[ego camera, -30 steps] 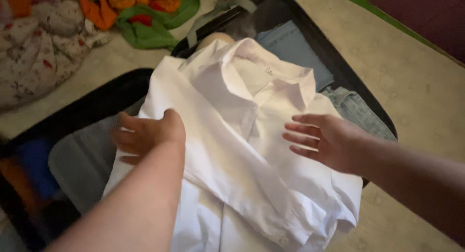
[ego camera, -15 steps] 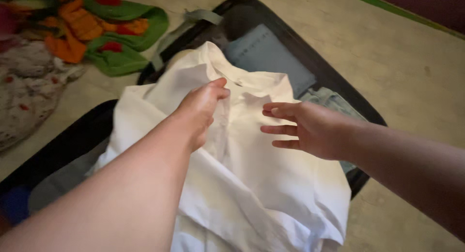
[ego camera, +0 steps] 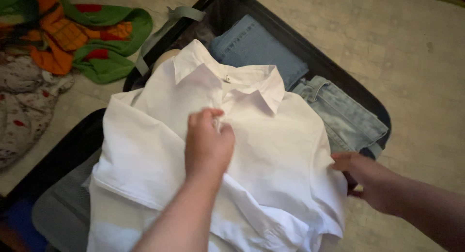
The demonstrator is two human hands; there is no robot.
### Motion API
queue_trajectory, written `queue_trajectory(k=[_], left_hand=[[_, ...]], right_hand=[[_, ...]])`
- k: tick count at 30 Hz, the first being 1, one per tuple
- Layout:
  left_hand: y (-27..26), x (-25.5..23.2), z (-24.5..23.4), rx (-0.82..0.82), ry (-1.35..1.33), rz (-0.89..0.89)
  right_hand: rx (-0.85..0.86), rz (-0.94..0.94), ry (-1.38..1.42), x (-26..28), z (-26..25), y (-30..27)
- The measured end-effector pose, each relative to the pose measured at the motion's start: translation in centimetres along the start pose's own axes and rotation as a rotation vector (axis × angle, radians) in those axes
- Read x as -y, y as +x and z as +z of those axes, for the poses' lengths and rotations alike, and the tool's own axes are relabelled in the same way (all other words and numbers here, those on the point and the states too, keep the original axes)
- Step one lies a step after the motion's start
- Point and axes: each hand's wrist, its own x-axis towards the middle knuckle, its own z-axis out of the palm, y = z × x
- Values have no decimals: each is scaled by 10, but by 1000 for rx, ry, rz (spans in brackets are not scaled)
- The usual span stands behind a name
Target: The person packs various clothing items into a suitcase, including placing smaller garments into a mesh compartment and taking a white shirt from a hanger to place it inside the luggage.
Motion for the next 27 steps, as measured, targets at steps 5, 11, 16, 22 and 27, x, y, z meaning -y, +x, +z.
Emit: queue_trajectory(k=[5,11,16,22,27], left_hand=[[-45,7,-5,125,144,177],[-73,-7,9,405,137,181],[-108,-10,50,1203,-72,26],[-150,1,88,830,-301,-101],[-135,-2,115,634,-466,-520]], right_hand=[[3,-102,-105,2,-1,-27],[129,-391,165,2,-16,-25],[124,-404,236,1,-11,-43],[263,-315,296,-4,-6,-72],[161,-218,-54,-25,-14,-82]])
